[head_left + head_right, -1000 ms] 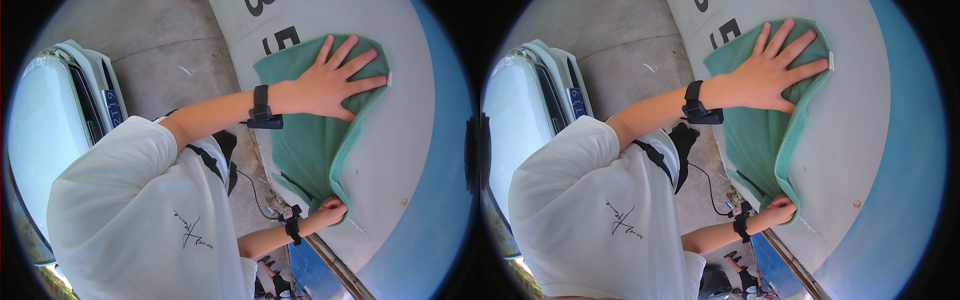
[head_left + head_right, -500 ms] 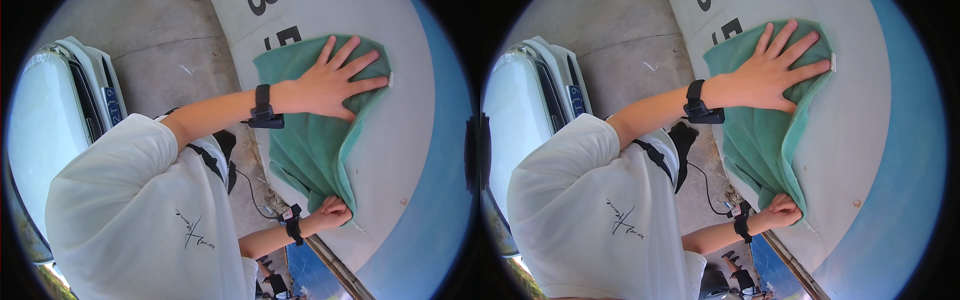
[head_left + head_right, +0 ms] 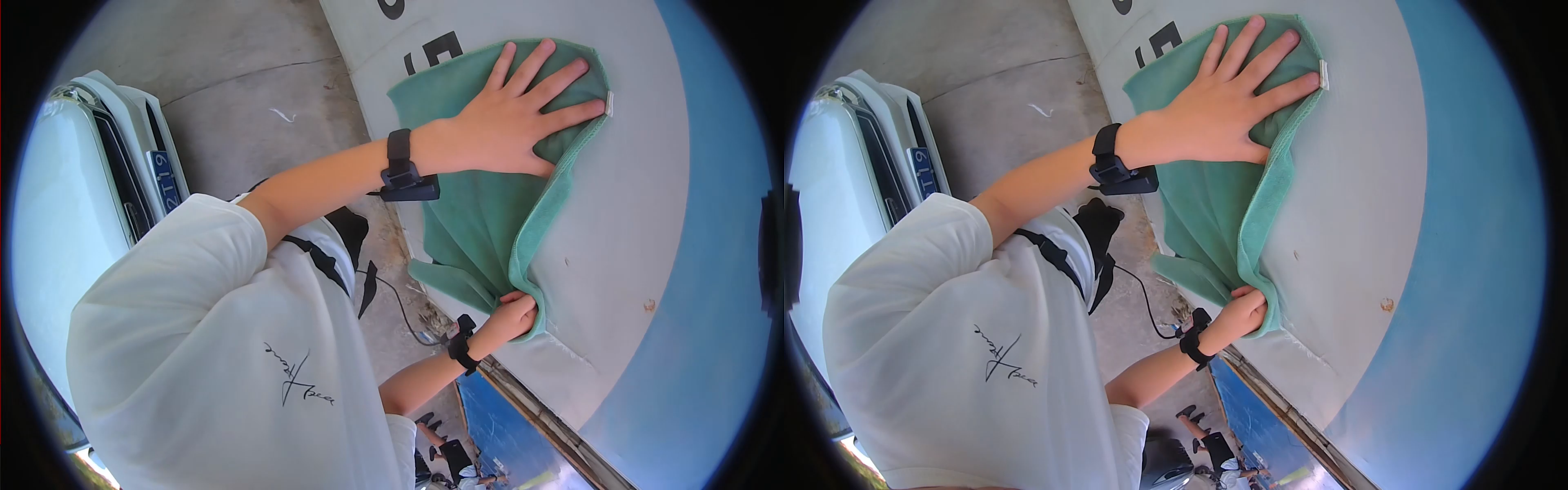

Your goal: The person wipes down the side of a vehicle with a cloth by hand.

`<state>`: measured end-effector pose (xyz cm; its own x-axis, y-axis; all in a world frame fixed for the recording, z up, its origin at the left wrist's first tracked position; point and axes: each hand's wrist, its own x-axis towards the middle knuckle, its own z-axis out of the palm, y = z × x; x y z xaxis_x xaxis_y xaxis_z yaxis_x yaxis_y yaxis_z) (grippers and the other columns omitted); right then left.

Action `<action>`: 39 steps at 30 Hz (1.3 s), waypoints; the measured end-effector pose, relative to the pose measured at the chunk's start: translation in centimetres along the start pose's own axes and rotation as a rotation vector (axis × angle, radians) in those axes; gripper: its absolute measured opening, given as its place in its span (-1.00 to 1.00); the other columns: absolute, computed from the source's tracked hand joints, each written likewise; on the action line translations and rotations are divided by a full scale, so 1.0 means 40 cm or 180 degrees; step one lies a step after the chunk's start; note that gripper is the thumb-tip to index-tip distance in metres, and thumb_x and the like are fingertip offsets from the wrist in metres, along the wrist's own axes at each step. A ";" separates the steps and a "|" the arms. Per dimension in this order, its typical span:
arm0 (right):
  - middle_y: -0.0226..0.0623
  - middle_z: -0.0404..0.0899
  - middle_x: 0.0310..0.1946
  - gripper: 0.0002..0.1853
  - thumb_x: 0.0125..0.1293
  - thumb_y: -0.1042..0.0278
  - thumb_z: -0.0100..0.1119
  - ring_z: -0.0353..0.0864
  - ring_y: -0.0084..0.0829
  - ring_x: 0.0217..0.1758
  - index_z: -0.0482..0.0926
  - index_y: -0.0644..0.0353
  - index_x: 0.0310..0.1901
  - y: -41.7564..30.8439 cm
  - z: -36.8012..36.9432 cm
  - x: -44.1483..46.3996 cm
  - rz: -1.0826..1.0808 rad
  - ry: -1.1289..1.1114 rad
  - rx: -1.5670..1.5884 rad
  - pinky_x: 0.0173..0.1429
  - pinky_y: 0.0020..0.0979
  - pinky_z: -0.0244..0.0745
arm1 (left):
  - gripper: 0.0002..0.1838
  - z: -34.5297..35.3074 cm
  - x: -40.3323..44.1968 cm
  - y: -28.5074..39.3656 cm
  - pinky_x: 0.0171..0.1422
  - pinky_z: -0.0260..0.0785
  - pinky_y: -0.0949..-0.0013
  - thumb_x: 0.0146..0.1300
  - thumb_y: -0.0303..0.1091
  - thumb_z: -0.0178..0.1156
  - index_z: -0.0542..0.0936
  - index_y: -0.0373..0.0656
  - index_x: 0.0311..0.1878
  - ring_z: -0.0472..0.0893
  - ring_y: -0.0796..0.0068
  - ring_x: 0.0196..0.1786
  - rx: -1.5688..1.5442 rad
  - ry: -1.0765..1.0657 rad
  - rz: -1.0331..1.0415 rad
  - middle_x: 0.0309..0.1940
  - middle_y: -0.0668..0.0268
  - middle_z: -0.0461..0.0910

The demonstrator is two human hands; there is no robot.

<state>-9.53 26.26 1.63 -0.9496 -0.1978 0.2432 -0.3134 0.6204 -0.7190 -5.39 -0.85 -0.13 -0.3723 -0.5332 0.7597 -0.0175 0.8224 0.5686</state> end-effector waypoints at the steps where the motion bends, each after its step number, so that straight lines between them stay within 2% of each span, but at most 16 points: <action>1: -0.34 0.33 -0.73 -0.57 0.29 0.28 -0.15 0.26 -0.44 -0.57 0.36 0.28 -0.72 0.000 0.001 -0.002 0.0008 -0.0032 -0.0041 -0.34 -0.38 0.23 | 0.04 0.007 0.000 0.002 0.45 -0.28 -0.53 -0.19 0.13 0.48 0.26 0.40 0.47 -0.19 -0.31 0.56 -0.0032 0.0036 -0.0007 0.57 0.15 -0.07; 3: -0.33 0.35 -0.71 -0.58 0.30 0.28 -0.16 0.27 -0.43 -0.56 0.37 0.29 -0.69 -0.007 0.004 -0.006 0.0000 -0.0094 -0.0115 -0.33 -0.37 0.24 | 0.06 0.010 0.002 0.002 0.44 -0.25 -0.56 -0.21 0.13 0.49 0.24 0.47 0.47 -0.18 -0.28 0.57 -0.0090 0.0131 -0.0014 0.56 0.21 -0.03; 12: -0.31 0.37 -0.70 -0.57 0.33 0.25 -0.17 0.32 -0.39 -0.54 0.39 0.28 -0.68 0.041 0.011 0.008 0.0107 -0.0477 -0.0257 -0.28 -0.34 0.27 | 0.05 0.021 0.001 0.009 0.44 -0.25 -0.55 -0.20 0.13 0.48 0.25 0.45 0.47 -0.16 -0.30 0.56 -0.0015 0.0053 -0.0013 0.57 0.19 -0.04; 15: -0.31 0.37 -0.70 -0.56 0.34 0.24 -0.17 0.32 -0.39 -0.54 0.39 0.28 -0.68 0.022 0.041 -0.021 0.0012 -0.0563 -0.0256 -0.28 -0.34 0.28 | 0.05 -0.026 0.001 -0.011 0.48 -0.33 -0.49 -0.18 0.08 0.49 0.25 0.33 0.48 -0.24 -0.30 0.57 -0.0038 0.0037 -0.0027 0.57 0.11 -0.10; 18: -0.32 0.37 -0.70 -0.55 0.35 0.24 -0.18 0.33 -0.39 -0.54 0.40 0.28 -0.68 0.038 0.051 -0.020 0.0016 -0.0642 -0.0206 -0.27 -0.34 0.28 | 0.06 -0.024 0.001 -0.011 0.48 -0.32 -0.49 -0.18 0.11 0.49 0.25 0.33 0.48 -0.24 -0.30 0.57 0.0008 0.0031 -0.0025 0.57 0.11 -0.10; 21: -0.32 0.38 -0.70 -0.55 0.36 0.25 -0.18 0.33 -0.40 -0.55 0.40 0.27 -0.67 0.046 0.057 -0.019 0.0044 -0.0720 -0.0207 -0.28 -0.34 0.28 | 0.05 -0.016 0.002 -0.011 0.44 -0.23 -0.56 -0.20 0.11 0.49 0.25 0.44 0.48 -0.17 -0.30 0.57 -0.0042 0.0125 -0.0060 0.57 0.19 -0.05; 24: -0.32 0.37 -0.70 -0.54 0.37 0.25 -0.19 0.32 -0.40 -0.55 0.40 0.27 -0.67 0.058 0.066 -0.022 0.0107 -0.0749 -0.0122 -0.28 -0.35 0.27 | 0.06 -0.019 0.004 -0.009 0.43 -0.24 -0.57 -0.20 0.11 0.49 0.24 0.44 0.48 -0.17 -0.31 0.56 -0.0102 0.0136 -0.0055 0.57 0.18 -0.05; 27: -0.32 0.37 -0.70 -0.54 0.38 0.25 -0.19 0.32 -0.41 -0.56 0.40 0.27 -0.67 0.074 0.073 -0.022 0.0119 -0.0790 -0.0060 -0.29 -0.35 0.27 | 0.10 -0.026 0.005 -0.005 0.46 -0.31 -0.50 -0.21 0.08 0.52 0.23 0.29 0.49 -0.23 -0.31 0.57 -0.0031 0.0051 -0.0022 0.57 0.08 -0.10; 31: -0.34 0.37 -0.70 -0.54 0.38 0.25 -0.18 0.32 -0.42 -0.56 0.40 0.27 -0.68 0.108 0.085 -0.016 0.0272 -0.0937 0.0018 -0.30 -0.36 0.26 | 0.10 -0.012 0.002 -0.003 0.45 -0.27 -0.53 -0.22 0.08 0.52 0.22 0.32 0.49 -0.20 -0.33 0.56 -0.0022 0.0042 -0.0002 0.56 0.10 -0.08; 33: -0.37 0.32 -0.75 -0.50 0.38 0.20 -0.18 0.26 -0.50 -0.63 0.38 0.24 -0.72 0.127 0.096 -0.012 0.0030 -0.0808 0.0093 -0.41 -0.42 0.19 | 0.08 0.009 0.001 0.004 0.43 -0.23 -0.57 -0.20 0.11 0.50 0.22 0.41 0.49 -0.16 -0.32 0.56 -0.0037 0.0024 -0.0003 0.57 0.16 -0.06; 36: -0.39 0.27 -0.80 -0.46 0.39 0.17 -0.19 0.21 -0.55 -0.70 0.38 0.23 -0.75 0.156 0.104 -0.012 0.0063 -0.0627 0.0174 -0.51 -0.48 0.14 | 0.11 0.009 0.000 0.013 0.44 -0.25 -0.52 -0.23 0.07 0.52 0.23 0.26 0.49 -0.20 -0.34 0.56 0.0071 -0.0049 0.0043 0.56 0.06 -0.09; 39: -0.35 0.27 -0.82 -0.43 0.39 0.15 -0.19 0.22 -0.52 -0.73 0.38 0.26 -0.77 0.126 0.061 -0.010 0.0246 -0.0184 0.0588 -0.52 -0.50 0.15 | 0.07 0.001 0.002 0.009 0.44 -0.25 -0.52 -0.19 0.11 0.50 0.25 0.25 0.48 -0.20 -0.35 0.56 0.0033 -0.0024 0.0028 0.56 0.05 -0.09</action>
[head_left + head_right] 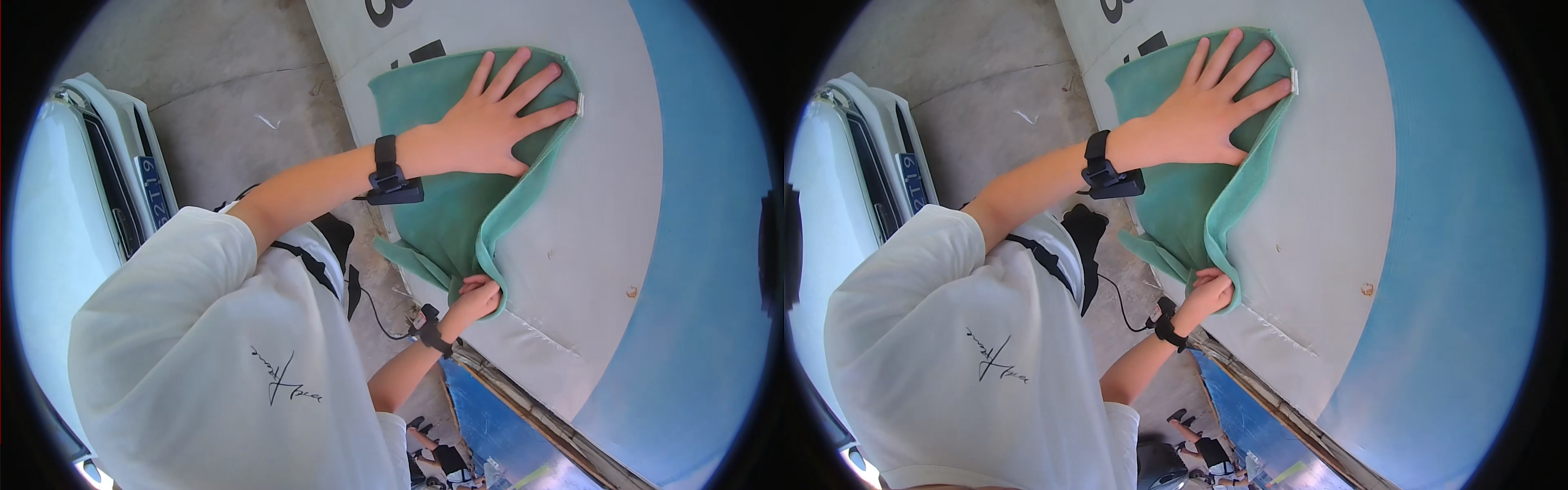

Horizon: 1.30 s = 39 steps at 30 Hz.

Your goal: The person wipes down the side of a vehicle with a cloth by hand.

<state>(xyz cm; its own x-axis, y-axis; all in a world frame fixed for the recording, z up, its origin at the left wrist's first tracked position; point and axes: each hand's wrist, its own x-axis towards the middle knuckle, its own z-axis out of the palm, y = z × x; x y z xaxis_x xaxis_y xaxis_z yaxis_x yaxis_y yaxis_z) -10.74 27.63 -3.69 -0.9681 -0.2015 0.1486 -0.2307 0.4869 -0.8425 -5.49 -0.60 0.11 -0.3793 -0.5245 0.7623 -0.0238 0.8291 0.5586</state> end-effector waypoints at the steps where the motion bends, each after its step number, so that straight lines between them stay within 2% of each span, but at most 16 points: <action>1: -0.34 0.28 -0.83 -0.42 0.39 0.14 -0.19 0.23 -0.51 -0.73 0.39 0.28 -0.78 -0.031 -0.013 -0.001 0.0036 0.0158 0.0209 -0.51 -0.50 0.17 | 0.06 -0.001 0.003 -0.004 0.44 -0.26 -0.52 -0.18 0.12 0.49 0.25 0.25 0.48 -0.21 -0.35 0.56 -0.0023 0.0051 0.0007 0.56 0.05 -0.09; 2: -0.34 0.22 -0.89 -0.38 0.40 0.11 -0.20 0.16 -0.53 -0.82 0.38 0.26 -0.82 -0.073 -0.024 0.008 -0.0169 0.0526 0.0576 -0.62 -0.57 0.08 | 0.06 0.001 -0.001 -0.003 0.45 -0.27 -0.52 -0.17 0.14 0.49 0.26 0.24 0.48 -0.21 -0.34 0.56 -0.0044 0.0083 0.0006 0.56 0.05 -0.09; 3: -0.34 0.22 -0.89 -0.36 0.41 0.09 -0.21 0.15 -0.52 -0.82 0.36 0.23 -0.84 -0.100 -0.052 0.013 -0.0309 0.0300 0.1097 -0.64 -0.57 0.06 | 0.05 -0.003 -0.005 -0.003 0.45 -0.28 -0.52 -0.17 0.15 0.48 0.26 0.24 0.48 -0.21 -0.34 0.56 -0.0073 0.0106 0.0013 0.56 0.05 -0.09; 5: -0.34 0.14 -0.89 -0.42 0.36 0.15 -0.20 0.11 -0.50 -0.84 0.31 0.21 -0.83 -0.146 -0.074 0.023 -0.0487 0.0614 0.0989 -0.68 -0.58 0.01 | 0.06 -0.007 -0.011 -0.003 0.46 -0.30 -0.52 -0.18 0.16 0.49 0.26 0.24 0.48 -0.22 -0.34 0.56 -0.0084 0.0013 -0.0034 0.56 0.04 -0.09; 8: -0.35 0.13 -0.88 -0.47 0.31 0.19 -0.18 0.11 -0.50 -0.83 0.33 0.24 -0.81 -0.213 -0.108 0.031 -0.1018 0.1311 0.0598 -0.68 -0.57 0.02 | 0.08 0.001 -0.010 -0.008 0.47 -0.32 -0.51 -0.18 0.18 0.49 0.25 0.22 0.48 -0.23 -0.33 0.56 -0.0033 0.0009 -0.0043 0.56 0.03 -0.09; 11: -0.34 0.20 -0.90 -0.45 0.30 0.19 -0.18 0.15 -0.52 -0.82 0.38 0.26 -0.83 -0.246 -0.141 0.058 -0.1072 0.1126 0.0703 -0.64 -0.57 0.09 | 0.08 0.003 -0.011 -0.003 0.47 -0.33 -0.51 -0.17 0.20 0.48 0.24 0.21 0.49 -0.23 -0.34 0.56 -0.0032 0.0023 -0.0034 0.55 0.02 -0.10; 14: -0.32 0.24 -0.88 -0.46 0.30 0.21 -0.17 0.16 -0.51 -0.82 0.42 0.30 -0.81 -0.233 -0.087 0.045 -0.0693 0.1199 0.0234 -0.63 -0.56 0.11 | 0.08 0.004 -0.004 -0.001 0.46 -0.34 -0.51 -0.16 0.21 0.48 0.23 0.20 0.49 -0.23 -0.34 0.56 -0.0029 -0.0029 -0.0041 0.55 0.01 -0.10; 18: -0.29 0.31 -0.87 -0.49 0.30 0.27 -0.16 0.22 -0.49 -0.80 0.44 0.32 -0.79 -0.181 -0.028 0.023 -0.0005 0.0509 0.0278 -0.61 -0.52 0.14 | 0.10 0.014 -0.005 -0.009 0.46 -0.33 -0.51 -0.16 0.21 0.48 0.22 0.20 0.50 -0.24 -0.34 0.56 0.0103 -0.0040 -0.0016 0.56 0.00 -0.12; 21: -0.27 0.35 -0.86 -0.49 0.30 0.27 -0.17 0.24 -0.50 -0.79 0.45 0.34 -0.78 -0.113 -0.010 0.020 -0.0025 0.0102 0.0120 -0.58 -0.50 0.17 | 0.12 0.013 -0.004 -0.010 0.46 -0.33 -0.51 -0.18 0.20 0.49 0.20 0.20 0.50 -0.25 -0.34 0.56 0.0192 -0.0122 -0.0024 0.56 -0.01 -0.13; 24: -0.26 0.37 -0.84 -0.49 0.30 0.28 -0.18 0.26 -0.50 -0.78 0.46 0.35 -0.77 -0.120 -0.011 0.011 -0.0025 0.0028 0.0031 -0.55 -0.49 0.18 | 0.11 0.019 -0.006 -0.013 0.41 -0.26 -0.60 -0.26 0.11 0.53 0.25 0.34 0.48 -0.20 -0.35 0.55 -0.0124 0.0086 -0.0042 0.56 0.11 -0.08; 25: -0.25 0.39 -0.84 -0.49 0.30 0.29 -0.19 0.28 -0.49 -0.78 0.46 0.35 -0.78 -0.123 -0.022 0.018 -0.0037 0.0007 0.0123 -0.57 -0.50 0.19 | 0.11 0.018 -0.004 -0.013 0.42 -0.28 -0.57 -0.23 0.13 0.52 0.23 0.29 0.49 -0.21 -0.35 0.55 -0.0053 0.0055 -0.0020 0.56 0.07 -0.09; 27: -0.24 0.39 -0.84 -0.49 0.29 0.30 -0.20 0.28 -0.48 -0.80 0.46 0.35 -0.78 -0.159 -0.027 0.022 -0.0090 0.0191 0.0329 -0.59 -0.51 0.19 | 0.11 0.014 -0.007 -0.013 0.46 -0.33 -0.51 -0.17 0.16 0.49 0.20 0.19 0.51 -0.24 -0.34 0.56 0.0085 0.0004 0.0002 0.55 -0.02 -0.13; 33: -0.24 0.34 -0.88 -0.48 0.27 0.25 -0.19 0.24 -0.47 -0.83 0.43 0.32 -0.81 -0.299 -0.058 0.050 -0.0255 0.0858 0.0459 -0.63 -0.52 0.18 | 0.06 0.021 -0.005 -0.026 0.47 -0.37 -0.51 -0.12 0.16 0.46 0.21 0.19 0.50 -0.24 -0.33 0.56 0.0189 -0.0020 0.0100 0.55 -0.02 -0.12; 36: -0.26 0.33 -0.88 -0.49 0.26 0.24 -0.18 0.24 -0.45 -0.83 0.44 0.31 -0.80 -0.341 -0.055 0.058 -0.0335 0.1082 0.0487 -0.62 -0.52 0.19 | 0.12 0.025 -0.005 -0.034 0.49 -0.19 -0.43 -0.15 0.06 0.51 0.16 0.19 0.52 -0.16 -0.40 0.53 0.0346 0.0047 0.0191 0.54 -0.07 -0.12; 39: -0.28 0.32 -0.88 -0.50 0.26 0.24 -0.18 0.24 -0.43 -0.82 0.47 0.31 -0.78 -0.338 -0.002 0.054 -0.0359 0.1109 0.0219 -0.56 -0.47 0.22 | 0.00 0.028 -0.006 -0.061 0.48 -0.38 -0.51 -0.11 0.19 0.45 0.27 0.32 0.47 -0.25 -0.26 0.57 0.0002 0.0257 -0.0028 0.57 0.15 -0.12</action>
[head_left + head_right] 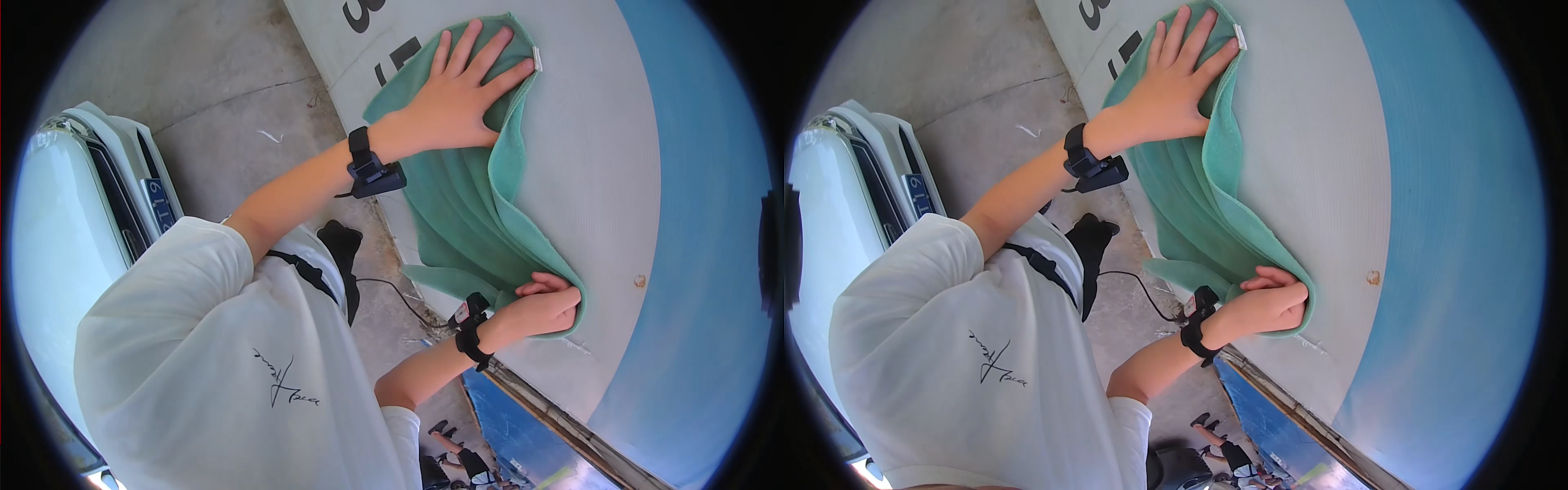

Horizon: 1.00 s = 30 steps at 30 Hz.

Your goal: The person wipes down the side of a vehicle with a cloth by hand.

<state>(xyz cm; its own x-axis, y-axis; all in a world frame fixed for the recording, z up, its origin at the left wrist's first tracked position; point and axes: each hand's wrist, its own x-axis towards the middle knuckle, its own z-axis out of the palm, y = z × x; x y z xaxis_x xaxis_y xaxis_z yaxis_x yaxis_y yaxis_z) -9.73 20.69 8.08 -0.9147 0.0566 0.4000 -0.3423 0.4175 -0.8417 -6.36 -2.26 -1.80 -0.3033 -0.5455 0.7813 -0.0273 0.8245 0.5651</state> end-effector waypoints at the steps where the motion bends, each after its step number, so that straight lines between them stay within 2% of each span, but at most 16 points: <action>1: -0.28 0.33 -0.88 -0.49 0.27 0.24 -0.19 0.25 -0.44 -0.81 0.47 0.32 -0.77 0.012 0.018 -0.013 0.0048 -0.0192 0.0008 -0.55 -0.47 0.22 | 0.02 -0.003 0.000 -0.007 0.49 -0.37 -0.49 -0.10 0.20 0.44 0.24 0.29 0.49 -0.25 -0.26 0.57 0.0044 0.0010 -0.0069 0.57 0.13 -0.13; 3: -0.28 0.33 -0.86 -0.49 0.30 0.24 -0.20 0.26 -0.44 -0.79 0.47 0.33 -0.75 0.040 0.054 -0.047 0.0150 -0.0582 0.0027 -0.54 -0.45 0.23 | 0.06 -0.010 0.001 -0.021 0.51 -0.36 -0.45 -0.09 0.20 0.43 0.19 0.22 0.52 -0.26 -0.28 0.57 0.0140 0.0026 -0.0205 0.58 0.08 -0.16; 4: -0.28 0.35 -0.85 -0.47 0.34 0.22 -0.21 0.28 -0.45 -0.78 0.48 0.34 -0.73 0.071 0.069 -0.061 0.0166 -0.0845 -0.0032 -0.54 -0.45 0.23 | 0.06 -0.006 0.004 -0.047 0.50 -0.33 -0.41 0.07 0.11 0.31 0.04 -0.14 0.54 -0.28 -0.44 0.53 0.0556 -0.0288 -0.0229 0.52 -0.26 -0.24; 7: -0.28 0.39 -0.81 -0.44 0.44 0.16 -0.23 0.32 -0.47 -0.73 0.49 0.35 -0.65 0.189 0.117 -0.113 0.0330 -0.1446 -0.0329 -0.53 -0.43 0.25 | 0.14 -0.009 -0.002 -0.118 0.53 -0.37 -0.36 0.03 0.19 0.31 0.00 -0.19 0.55 -0.28 -0.32 0.56 0.0524 -0.0231 -0.0441 0.53 -0.25 -0.25; 11: -0.28 0.42 -0.79 -0.42 0.46 0.17 -0.25 0.32 -0.50 -0.76 0.49 0.35 -0.66 0.290 0.140 -0.151 0.0315 -0.1689 -0.0144 -0.58 -0.47 0.24 | 0.17 -0.015 -0.043 -0.197 0.54 -0.33 -0.32 0.04 0.18 0.33 -0.08 -0.16 0.57 -0.27 -0.36 0.55 0.0744 -0.0380 -0.0556 0.54 -0.24 -0.30; 12: -0.28 0.43 -0.79 -0.41 0.47 0.17 -0.25 0.32 -0.50 -0.76 0.49 0.35 -0.67 0.288 0.141 -0.153 0.0343 -0.1680 -0.0068 -0.58 -0.47 0.24 | 0.14 -0.023 -0.051 -0.198 0.53 -0.31 -0.38 -0.07 0.21 0.41 0.08 0.12 0.55 -0.26 -0.31 0.57 0.0359 0.0032 -0.0402 0.57 -0.02 -0.18; 15: -0.28 0.42 -0.81 -0.43 0.44 0.18 -0.22 0.35 -0.47 -0.76 0.53 0.36 -0.66 0.289 0.107 -0.115 0.0335 -0.1469 0.0093 -0.54 -0.45 0.27 | 0.19 -0.012 -0.058 -0.168 0.53 -0.24 -0.35 -0.08 0.21 0.43 0.02 0.05 0.57 -0.26 -0.35 0.56 0.0636 -0.0184 -0.0382 0.56 -0.07 -0.21; 18: -0.28 0.40 -0.84 -0.42 0.40 0.18 -0.22 0.35 -0.46 -0.76 0.55 0.35 -0.69 0.204 0.052 -0.065 0.0207 -0.1002 0.0192 -0.54 -0.46 0.27 | 0.19 -0.034 -0.037 -0.129 0.51 -0.19 -0.37 -0.10 0.17 0.46 0.02 0.12 0.57 -0.24 -0.41 0.54 0.0133 0.0005 -0.0299 0.57 -0.07 -0.23; 21: -0.27 0.39 -0.85 -0.42 0.39 0.16 -0.21 0.35 -0.46 -0.76 0.56 0.33 -0.71 0.120 -0.006 -0.015 0.0181 -0.0742 0.0267 -0.53 -0.46 0.28 | 0.21 -0.087 0.008 -0.050 0.55 -0.26 -0.31 0.04 0.14 0.38 -0.15 -0.10 0.58 -0.27 -0.42 0.54 0.0138 -0.0481 -0.0579 0.54 -0.23 -0.34; 22: -0.27 0.39 -0.85 -0.41 0.39 0.16 -0.21 0.35 -0.45 -0.76 0.56 0.33 -0.71 0.110 -0.015 -0.010 0.0192 -0.0689 0.0248 -0.53 -0.46 0.28 | 0.23 -0.084 0.009 -0.036 0.54 -0.21 -0.31 0.03 0.13 0.40 -0.18 -0.03 0.59 -0.27 -0.48 0.52 0.0194 -0.0444 -0.0547 0.54 -0.23 -0.36; 25: -0.28 0.39 -0.85 -0.41 0.40 0.16 -0.22 0.35 -0.46 -0.76 0.56 0.33 -0.71 0.128 -0.005 -0.024 0.0066 -0.0754 0.0115 -0.52 -0.47 0.28 | 0.25 -0.062 -0.004 -0.050 0.54 -0.20 -0.31 -0.01 0.07 0.45 -0.17 0.00 0.60 -0.27 -0.48 0.52 0.0175 -0.0425 -0.0603 0.54 -0.23 -0.34; 28: -0.27 0.41 -0.83 -0.39 0.43 0.15 -0.24 0.37 -0.47 -0.74 0.55 0.35 -0.70 0.200 0.029 -0.057 0.0262 -0.1051 -0.0018 -0.52 -0.48 0.29 | 0.19 -0.020 -0.043 -0.111 0.51 -0.19 -0.39 -0.12 0.13 0.50 0.03 0.19 0.57 -0.23 -0.48 0.52 0.0193 -0.0009 -0.0263 0.56 -0.08 -0.23; 30: -0.26 0.42 -0.83 -0.39 0.43 0.16 -0.25 0.37 -0.47 -0.75 0.55 0.36 -0.69 0.265 0.059 -0.090 0.0353 -0.1279 0.0002 -0.52 -0.48 0.30 | 0.18 -0.010 -0.071 -0.139 0.49 -0.17 -0.41 -0.12 0.13 0.51 0.05 0.23 0.56 -0.22 -0.52 0.51 0.0258 -0.0060 -0.0294 0.56 -0.08 -0.21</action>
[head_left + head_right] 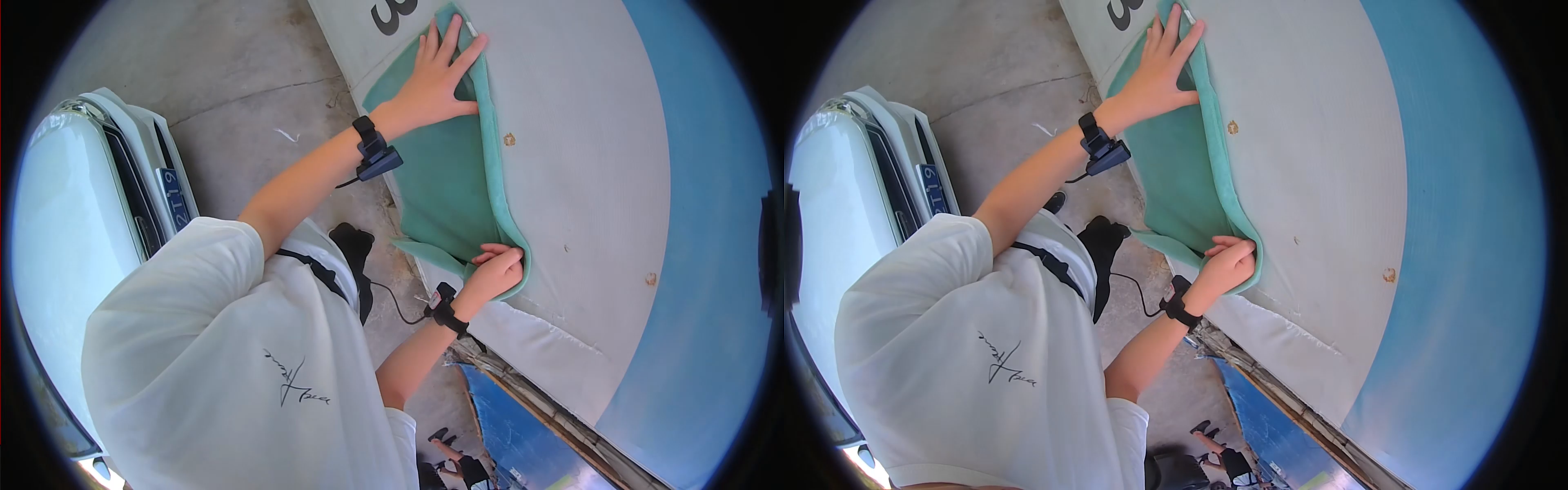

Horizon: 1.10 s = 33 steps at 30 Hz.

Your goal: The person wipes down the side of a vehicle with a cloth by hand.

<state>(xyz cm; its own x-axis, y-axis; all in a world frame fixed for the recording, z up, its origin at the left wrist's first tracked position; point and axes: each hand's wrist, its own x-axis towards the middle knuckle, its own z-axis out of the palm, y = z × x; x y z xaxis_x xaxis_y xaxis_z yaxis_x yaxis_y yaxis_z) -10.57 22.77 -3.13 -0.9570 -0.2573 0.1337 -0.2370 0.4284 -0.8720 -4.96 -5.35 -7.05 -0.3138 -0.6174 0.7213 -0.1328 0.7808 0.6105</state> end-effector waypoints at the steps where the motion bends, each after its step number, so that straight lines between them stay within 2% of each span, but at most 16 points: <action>1: -0.26 0.42 -0.83 -0.39 0.43 0.16 -0.25 0.36 -0.47 -0.75 0.55 0.36 -0.69 0.030 0.018 -0.007 0.0043 -0.0107 0.0014 -0.52 -0.48 0.30 | 0.18 -0.003 -0.003 -0.001 0.49 -0.15 -0.42 -0.13 0.12 0.51 0.05 0.24 0.56 -0.22 -0.53 0.50 0.0032 -0.0022 -0.0015 0.56 -0.08 -0.21; 4: -0.25 0.43 -0.83 -0.40 0.43 0.18 -0.24 0.35 -0.47 -0.76 0.55 0.37 -0.69 0.047 0.005 0.000 0.0126 -0.0166 0.0139 -0.54 -0.47 0.30 | 0.21 -0.017 0.015 0.038 0.46 -0.01 -0.38 -0.13 0.08 0.53 0.01 0.23 0.57 -0.13 -0.58 0.47 0.0136 -0.0027 0.0110 0.54 -0.15 -0.16; 7: -0.25 0.42 -0.83 -0.42 0.39 0.20 -0.23 0.36 -0.44 -0.77 0.55 0.36 -0.69 -0.008 -0.007 0.010 0.0103 0.0093 0.0397 -0.55 -0.48 0.29 | 0.28 -0.065 0.053 0.068 0.54 -0.19 -0.31 -0.06 -0.04 0.50 -0.19 0.00 0.60 -0.26 -0.49 0.52 0.0155 -0.0524 0.0028 0.53 -0.24 -0.34; 12: -0.26 0.41 -0.85 -0.42 0.37 0.18 -0.22 0.37 -0.41 -0.76 0.55 0.35 -0.71 -0.108 -0.044 0.021 -0.0128 0.0594 0.0519 -0.51 -0.49 0.31 | 0.31 -0.080 0.071 0.076 0.55 -0.20 -0.29 -0.10 -0.14 0.50 -0.22 -0.01 0.60 -0.27 -0.48 0.52 -0.0088 -0.0432 -0.0053 0.53 -0.26 -0.34; 15: -0.27 0.36 -0.85 -0.44 0.35 0.18 -0.21 0.31 -0.41 -0.79 0.51 0.36 -0.72 -0.068 -0.018 0.023 -0.0133 0.0611 0.0190 -0.58 -0.48 0.29 | 0.29 -0.068 0.072 0.086 0.56 -0.21 -0.28 -0.07 -0.15 0.47 -0.23 -0.04 0.59 -0.28 -0.47 0.52 0.0009 -0.0555 -0.0289 0.51 -0.31 -0.34; 19: -0.28 0.39 -0.85 -0.36 0.45 0.11 -0.25 0.37 -0.42 -0.75 0.54 0.34 -0.70 0.006 0.003 0.019 0.0223 0.0141 0.0183 -0.48 -0.46 0.32 | 0.25 -0.059 0.053 0.077 0.56 -0.22 -0.27 -0.04 -0.17 0.42 -0.25 -0.06 0.59 -0.30 -0.46 0.53 -0.0151 -0.0729 -0.0581 0.50 -0.37 -0.36; 22: -0.28 0.41 -0.83 -0.37 0.47 0.09 -0.25 0.39 -0.42 -0.73 0.54 0.34 -0.67 0.046 0.004 0.014 0.0193 0.0079 0.0188 -0.47 -0.46 0.33 | 0.27 -0.063 0.055 0.075 0.56 -0.22 -0.28 -0.06 -0.17 0.43 -0.26 -0.08 0.59 -0.30 -0.50 0.52 -0.0160 -0.0746 -0.0496 0.49 -0.39 -0.36; 25: -0.27 0.38 -0.83 -0.41 0.42 0.14 -0.21 0.38 -0.41 -0.75 0.53 0.36 -0.68 0.044 0.008 0.009 0.0177 0.0147 0.0298 -0.49 -0.44 0.33 | 0.22 -0.065 0.056 0.074 0.59 -0.26 -0.16 0.04 -0.14 0.39 -0.27 -0.12 0.58 -0.29 -0.36 0.56 0.0007 -0.0715 -0.0435 0.53 -0.29 -0.37; 28: -0.26 0.38 -0.82 -0.43 0.41 0.16 -0.20 0.37 -0.39 -0.75 0.53 0.37 -0.68 0.058 0.014 0.008 0.0184 0.0197 0.0441 -0.50 -0.42 0.34 | 0.27 -0.057 0.043 0.069 0.43 0.12 -0.29 -0.17 0.01 0.56 -0.05 0.22 0.58 -0.01 -0.62 0.42 -0.0103 -0.0127 -0.0055 0.50 -0.25 -0.11; 31: -0.25 0.40 -0.82 -0.41 0.42 0.14 -0.21 0.38 -0.39 -0.74 0.52 0.37 -0.68 0.089 0.031 -0.001 0.0202 0.0133 0.0497 -0.49 -0.42 0.36 | 0.31 -0.065 0.042 0.071 0.43 0.18 -0.21 -0.20 -0.04 0.59 -0.09 0.20 0.58 0.07 -0.63 0.39 0.0128 -0.0117 0.0067 0.47 -0.31 -0.07; 33: -0.25 0.41 -0.80 -0.39 0.45 0.12 -0.23 0.40 -0.39 -0.73 0.52 0.36 -0.67 0.136 0.034 0.002 0.0272 0.0048 0.0561 -0.48 -0.42 0.37 | 0.32 -0.053 0.034 0.098 0.42 0.18 -0.23 -0.21 -0.05 0.59 -0.08 0.20 0.58 0.07 -0.63 0.39 0.0238 -0.0211 0.0075 0.47 -0.31 -0.07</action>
<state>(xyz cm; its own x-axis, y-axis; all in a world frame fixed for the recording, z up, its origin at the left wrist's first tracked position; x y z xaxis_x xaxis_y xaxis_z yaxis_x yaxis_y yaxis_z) -11.70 23.90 -8.50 -0.9752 -0.2128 0.0615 -0.1231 0.2895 -0.9492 -3.92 -3.31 -2.98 -0.3789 -0.5931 0.7104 -0.1938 0.8014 0.5658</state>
